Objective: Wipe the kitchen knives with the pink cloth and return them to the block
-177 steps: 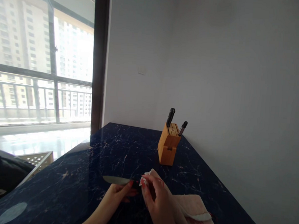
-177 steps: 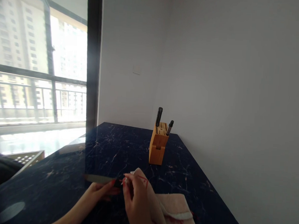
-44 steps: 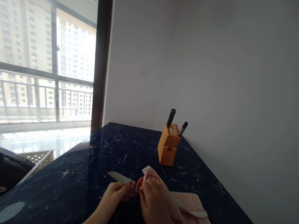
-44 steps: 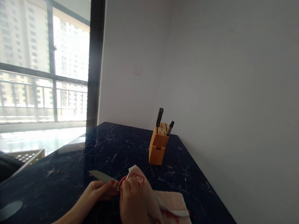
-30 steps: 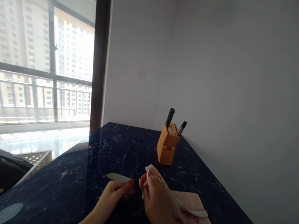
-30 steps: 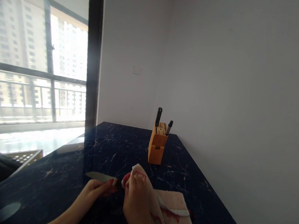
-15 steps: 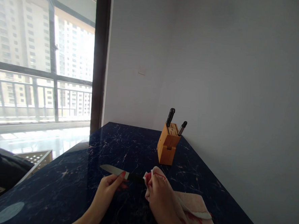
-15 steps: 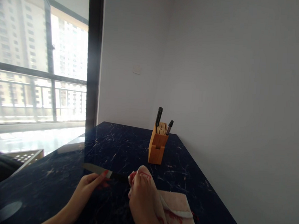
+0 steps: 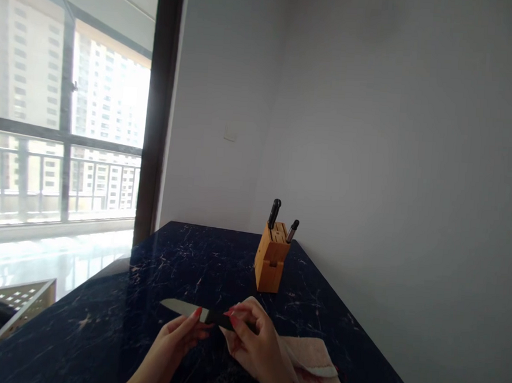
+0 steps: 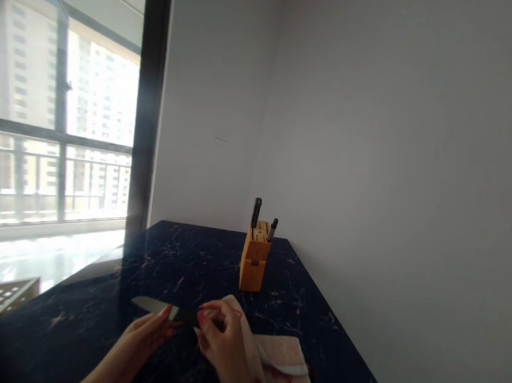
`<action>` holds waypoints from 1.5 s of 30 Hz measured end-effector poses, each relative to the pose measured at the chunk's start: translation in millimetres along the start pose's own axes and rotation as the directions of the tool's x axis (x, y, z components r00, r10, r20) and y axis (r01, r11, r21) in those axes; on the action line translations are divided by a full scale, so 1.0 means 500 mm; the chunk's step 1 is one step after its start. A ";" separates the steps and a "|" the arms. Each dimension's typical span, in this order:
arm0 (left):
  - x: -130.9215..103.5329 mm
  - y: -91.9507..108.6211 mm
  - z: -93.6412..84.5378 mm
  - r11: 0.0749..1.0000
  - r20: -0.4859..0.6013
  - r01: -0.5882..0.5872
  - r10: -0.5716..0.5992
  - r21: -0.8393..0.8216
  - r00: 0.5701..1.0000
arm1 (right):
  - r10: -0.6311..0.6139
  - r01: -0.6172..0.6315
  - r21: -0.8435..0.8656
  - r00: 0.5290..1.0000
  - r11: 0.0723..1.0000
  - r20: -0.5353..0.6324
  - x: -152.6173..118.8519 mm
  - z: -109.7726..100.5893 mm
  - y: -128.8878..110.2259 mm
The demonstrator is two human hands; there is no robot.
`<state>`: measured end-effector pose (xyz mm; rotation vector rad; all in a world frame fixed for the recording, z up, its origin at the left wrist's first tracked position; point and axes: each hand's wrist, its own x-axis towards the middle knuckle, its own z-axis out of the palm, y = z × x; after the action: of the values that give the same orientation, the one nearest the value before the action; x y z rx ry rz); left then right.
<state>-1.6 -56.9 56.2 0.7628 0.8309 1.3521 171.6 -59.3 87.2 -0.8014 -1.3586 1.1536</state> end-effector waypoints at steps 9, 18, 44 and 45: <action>0.004 -0.017 0.014 0.988 0.247 0.038 -0.074 0.150 0.966 | -0.277 0.196 -0.380 0.946 0.904 -0.169 0.050 -0.064 -0.181; 0.026 -0.036 -0.003 0.902 0.155 -0.009 -0.065 0.432 0.986 | -0.741 0.290 -0.947 0.665 0.142 0.092 0.164 -0.184 -0.359; 0.020 -0.040 -0.003 0.939 0.131 0.007 -0.055 0.344 0.990 | -0.602 0.146 -0.982 0.797 0.120 0.045 0.277 -0.188 -0.332; 0.022 -0.041 -0.004 0.939 0.124 0.007 -0.053 0.344 0.991 | -0.594 0.140 -0.984 0.803 0.112 0.046 0.288 -0.183 -0.327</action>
<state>7.6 -47.6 36.9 1.0948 0.9825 1.1275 265.8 45.0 277.1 -1.3355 -1.7529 -0.5148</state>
